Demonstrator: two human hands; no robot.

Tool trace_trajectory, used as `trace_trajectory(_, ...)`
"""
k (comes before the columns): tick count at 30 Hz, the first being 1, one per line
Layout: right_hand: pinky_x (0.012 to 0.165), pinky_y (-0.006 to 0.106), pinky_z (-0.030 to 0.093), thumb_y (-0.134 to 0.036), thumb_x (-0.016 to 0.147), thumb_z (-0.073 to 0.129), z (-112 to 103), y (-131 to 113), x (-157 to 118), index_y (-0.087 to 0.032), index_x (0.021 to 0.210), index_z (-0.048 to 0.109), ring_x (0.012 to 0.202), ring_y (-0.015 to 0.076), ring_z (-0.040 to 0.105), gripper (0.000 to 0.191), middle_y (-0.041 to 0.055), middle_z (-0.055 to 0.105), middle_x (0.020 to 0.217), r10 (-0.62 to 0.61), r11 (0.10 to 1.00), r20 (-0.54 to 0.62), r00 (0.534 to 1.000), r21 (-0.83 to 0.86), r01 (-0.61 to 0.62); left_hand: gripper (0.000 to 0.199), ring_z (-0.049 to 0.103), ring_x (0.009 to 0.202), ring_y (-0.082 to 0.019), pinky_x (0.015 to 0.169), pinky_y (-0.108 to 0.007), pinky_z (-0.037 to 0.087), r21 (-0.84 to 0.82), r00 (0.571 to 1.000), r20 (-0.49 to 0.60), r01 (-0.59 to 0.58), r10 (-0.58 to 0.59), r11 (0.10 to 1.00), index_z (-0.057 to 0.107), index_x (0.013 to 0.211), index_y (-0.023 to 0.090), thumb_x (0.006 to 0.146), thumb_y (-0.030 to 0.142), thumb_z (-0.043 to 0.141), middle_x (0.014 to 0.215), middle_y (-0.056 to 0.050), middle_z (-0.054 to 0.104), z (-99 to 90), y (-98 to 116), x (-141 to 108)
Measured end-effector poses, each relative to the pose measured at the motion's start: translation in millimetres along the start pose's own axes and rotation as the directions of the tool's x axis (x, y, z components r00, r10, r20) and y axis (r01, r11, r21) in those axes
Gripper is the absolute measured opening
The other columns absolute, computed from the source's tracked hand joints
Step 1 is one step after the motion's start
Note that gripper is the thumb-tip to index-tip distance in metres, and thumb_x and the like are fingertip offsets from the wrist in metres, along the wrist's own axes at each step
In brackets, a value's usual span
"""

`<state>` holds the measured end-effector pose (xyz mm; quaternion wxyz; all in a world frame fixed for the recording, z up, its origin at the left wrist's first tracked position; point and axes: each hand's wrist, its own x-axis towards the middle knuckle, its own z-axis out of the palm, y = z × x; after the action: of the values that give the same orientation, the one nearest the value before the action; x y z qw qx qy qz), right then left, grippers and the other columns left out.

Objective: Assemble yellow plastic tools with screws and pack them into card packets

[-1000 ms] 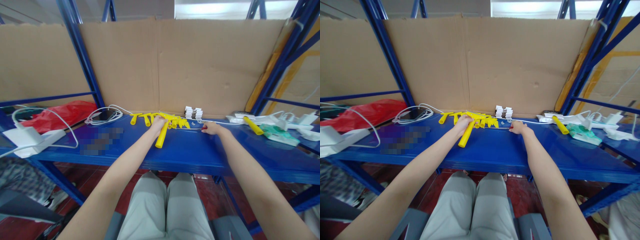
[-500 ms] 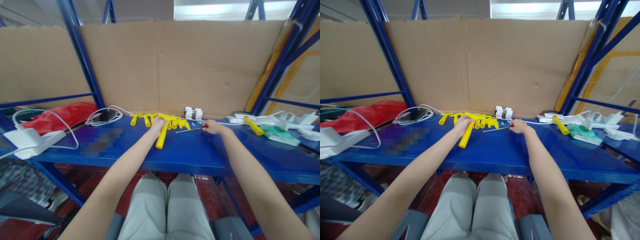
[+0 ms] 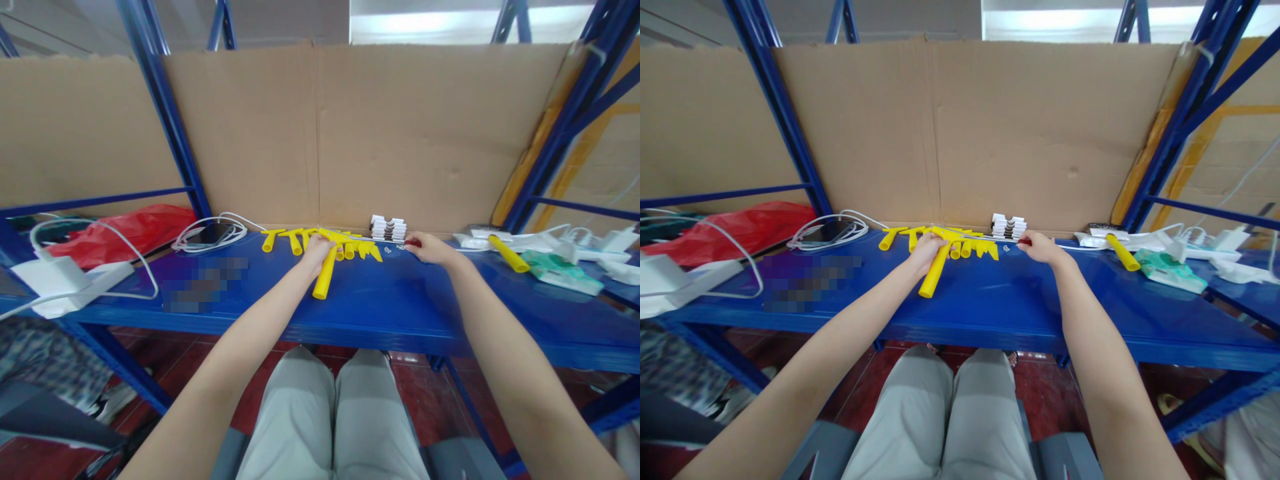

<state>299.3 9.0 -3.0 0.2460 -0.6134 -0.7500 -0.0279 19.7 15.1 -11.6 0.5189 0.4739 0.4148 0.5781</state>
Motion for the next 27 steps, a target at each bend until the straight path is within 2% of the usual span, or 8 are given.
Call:
trace_trajectory(3,0.077,0.031,0.050,-0.030,0.084,0.049,0,-2,1,-0.017,0.097,0.064,0.083,0.0197,0.063,0.024,0.0092,0.070,0.095,-0.015,0.989,0.002,1.000,0.146,0.014,0.022,0.062,0.054,-0.011,0.047,-0.018,0.044,-0.012,1.000,-0.018,0.012,-0.012,1.000,0.050,0.080,0.014,0.069,-0.005,0.053,0.068,-0.002,0.061,-0.3,0,1)
trace_trajectory(5,0.077,0.032,0.050,-0.032,0.085,0.047,0,-5,2,-0.017,0.098,0.063,0.083,0.0199,0.062,0.026,0.0092,0.070,0.096,-0.018,0.984,-0.034,0.999,0.179,0.023,0.022,0.062,0.054,-0.012,0.048,-0.020,0.046,-0.016,1.000,-0.005,0.016,-0.016,1.000,0.051,0.081,0.014,0.069,-0.005,0.053,0.070,-0.003,0.062,-0.3,0,0)
trace_trajectory(10,0.088,0.043,0.044,-0.033,0.084,0.049,-2,-14,3,-0.021,0.101,0.062,0.094,0.0244,0.060,0.024,0.0086,0.069,0.099,-0.001,0.998,-0.126,0.992,0.059,0.008,0.020,0.060,0.051,-0.011,0.044,-0.019,0.043,0.020,1.000,0.015,0.006,-0.007,1.000,0.054,0.081,0.012,0.071,-0.005,0.048,0.070,-0.004,0.062,0.9,-1,-2)
trace_trajectory(15,0.098,0.053,0.033,-0.034,0.085,0.049,0,-24,1,-0.024,0.097,0.061,0.102,0.0275,0.056,0.020,0.0081,0.068,0.101,-0.007,1.000,-0.145,0.989,-0.020,0.005,0.021,0.060,0.052,-0.011,0.048,-0.020,0.045,0.040,1.000,0.012,0.000,0.000,0.999,0.055,0.081,0.011,0.068,-0.004,0.051,0.073,-0.005,0.064,0.4,-5,0)
trace_trajectory(21,0.100,0.061,0.025,-0.031,0.083,0.050,9,-29,3,-0.025,0.091,0.060,0.103,0.0289,0.053,0.014,0.0073,0.067,0.096,-0.020,0.999,-0.152,0.988,-0.048,0.013,0.021,0.060,0.052,-0.011,0.049,-0.021,0.046,0.016,0.999,0.038,0.000,-0.001,1.000,0.054,0.080,0.012,0.066,-0.003,0.055,0.067,-0.003,0.061,-0.7,-6,2)
trace_trajectory(27,0.101,0.063,0.021,-0.030,0.082,0.050,11,-29,3,-0.024,0.092,0.059,0.106,0.0302,0.051,0.014,0.0081,0.066,0.099,-0.002,0.998,-0.151,0.989,-0.058,-0.007,0.020,0.060,0.053,-0.011,0.050,-0.021,0.047,0.060,0.999,0.031,0.007,-0.009,0.998,0.054,0.085,0.013,0.070,0.000,0.056,0.067,-0.002,0.061,2.7,-4,-1)
